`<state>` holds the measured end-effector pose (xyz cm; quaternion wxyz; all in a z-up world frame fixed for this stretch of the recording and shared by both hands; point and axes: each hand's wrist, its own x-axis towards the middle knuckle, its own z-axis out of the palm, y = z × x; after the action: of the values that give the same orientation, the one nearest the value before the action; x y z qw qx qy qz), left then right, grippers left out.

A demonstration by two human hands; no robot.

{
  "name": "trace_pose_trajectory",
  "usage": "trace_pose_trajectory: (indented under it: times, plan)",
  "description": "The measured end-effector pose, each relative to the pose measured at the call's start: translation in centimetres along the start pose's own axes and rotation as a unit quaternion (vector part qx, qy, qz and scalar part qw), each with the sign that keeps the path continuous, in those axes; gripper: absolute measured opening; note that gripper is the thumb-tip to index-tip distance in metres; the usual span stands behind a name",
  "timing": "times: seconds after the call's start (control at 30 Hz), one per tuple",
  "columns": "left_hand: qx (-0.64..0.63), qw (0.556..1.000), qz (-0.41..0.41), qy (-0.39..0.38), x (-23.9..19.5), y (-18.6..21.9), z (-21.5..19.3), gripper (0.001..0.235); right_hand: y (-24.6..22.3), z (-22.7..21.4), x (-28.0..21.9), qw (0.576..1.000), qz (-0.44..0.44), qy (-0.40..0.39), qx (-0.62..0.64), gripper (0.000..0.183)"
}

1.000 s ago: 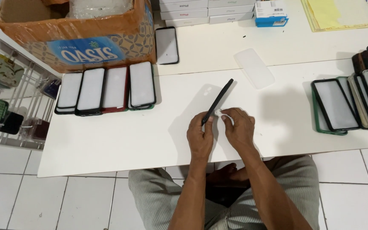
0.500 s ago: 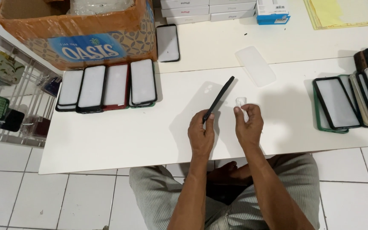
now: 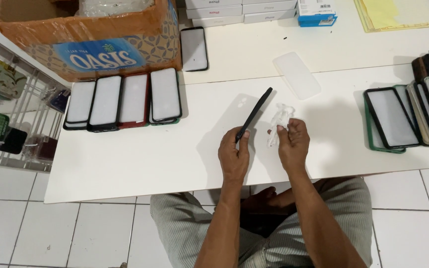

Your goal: Cleaning a black phone case using a white cloth to remove dust and smudges.

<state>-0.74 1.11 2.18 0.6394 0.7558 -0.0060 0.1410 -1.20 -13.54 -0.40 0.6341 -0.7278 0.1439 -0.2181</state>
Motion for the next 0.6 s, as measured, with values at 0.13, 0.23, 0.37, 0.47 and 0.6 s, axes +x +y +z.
trace_pose_trajectory:
  times: [0.13, 0.23, 0.37, 0.47, 0.6]
  plan:
    - [0.006, 1.000, 0.006, 0.002, 0.0, -0.7, 0.2, 0.018, 4.6, -1.1, 0.9, 0.999, -0.012, -0.026, 0.022, 0.017]
    - [0.004, 1.000, 0.003, 0.001, -0.1, -0.6, 0.2, 0.017, 1.4, -0.7, 0.1, 1.000, -0.009, -0.019, -0.019, 0.019]
    - [0.003, 1.000, -0.004, 0.001, 0.0, -0.5, 0.2, 0.018, 1.8, -0.9, 0.6, 0.999, -0.038, 0.007, -0.010, 0.006]
    - [0.005, 1.000, -0.004, -0.001, 0.0, -0.4, 0.0, 0.018, 1.8, -0.8, 0.3, 0.999, -0.048, -0.001, 0.022, 0.004]
    - [0.014, 1.000, 0.013, -0.002, -0.2, -0.8, 0.1, 0.017, 0.1, -0.6, 0.0, 0.999, -0.054, -0.003, -0.004, 0.009]
